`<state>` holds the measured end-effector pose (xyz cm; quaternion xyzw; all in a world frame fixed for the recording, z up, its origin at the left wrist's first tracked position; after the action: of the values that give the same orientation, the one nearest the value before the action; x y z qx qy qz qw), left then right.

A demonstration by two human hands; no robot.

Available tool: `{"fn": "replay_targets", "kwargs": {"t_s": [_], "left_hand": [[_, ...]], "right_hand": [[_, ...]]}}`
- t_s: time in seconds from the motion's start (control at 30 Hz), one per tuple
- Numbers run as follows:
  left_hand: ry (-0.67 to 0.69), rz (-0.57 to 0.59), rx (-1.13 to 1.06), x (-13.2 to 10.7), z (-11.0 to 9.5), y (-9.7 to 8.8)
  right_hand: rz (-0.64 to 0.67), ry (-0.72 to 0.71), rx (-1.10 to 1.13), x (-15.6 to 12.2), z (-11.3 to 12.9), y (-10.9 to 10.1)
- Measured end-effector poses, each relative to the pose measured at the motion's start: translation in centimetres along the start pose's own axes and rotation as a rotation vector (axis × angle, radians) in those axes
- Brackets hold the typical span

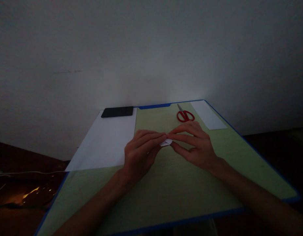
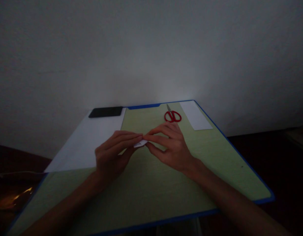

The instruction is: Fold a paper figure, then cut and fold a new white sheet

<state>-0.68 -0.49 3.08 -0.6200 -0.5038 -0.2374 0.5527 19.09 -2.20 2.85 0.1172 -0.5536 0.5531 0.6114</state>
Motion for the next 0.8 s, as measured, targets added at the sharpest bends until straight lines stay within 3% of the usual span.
{"fn": "replay_targets", "kwargs": {"t_s": [0.23, 0.43, 0.6, 0.8], "left_hand": [[0.052, 0.096, 0.182, -0.4, 0.6, 0.3], [0.032, 0.161, 0.200, -0.6, 0.2, 0.5], [-0.083, 0.142, 0.092, -0.5, 0.0, 0.9], [-0.313, 0.152, 0.012, -0.2, -0.1, 0.9]], "right_hand": [[0.065, -0.102, -0.076, -0.1, -0.3, 0.0], [0.133, -0.161, -0.050, -0.2, -0.2, 0.3], [0.219, -0.148, -0.038, -0.1, 0.0, 0.5], [0.212, 0.004, 0.007, -0.2, -0.1, 1.1]]}}
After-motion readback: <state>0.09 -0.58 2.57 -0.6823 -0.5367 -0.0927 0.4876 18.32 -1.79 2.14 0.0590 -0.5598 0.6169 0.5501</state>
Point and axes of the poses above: each hand's wrist, its own x-axis towards the middle knuckle, its own y-axis out of the palm, z = x × y, the point moved 2 cm from there along x, towards the middle knuckle, and after that the axes turned 2 degrees about y, right-handed, at the moved point
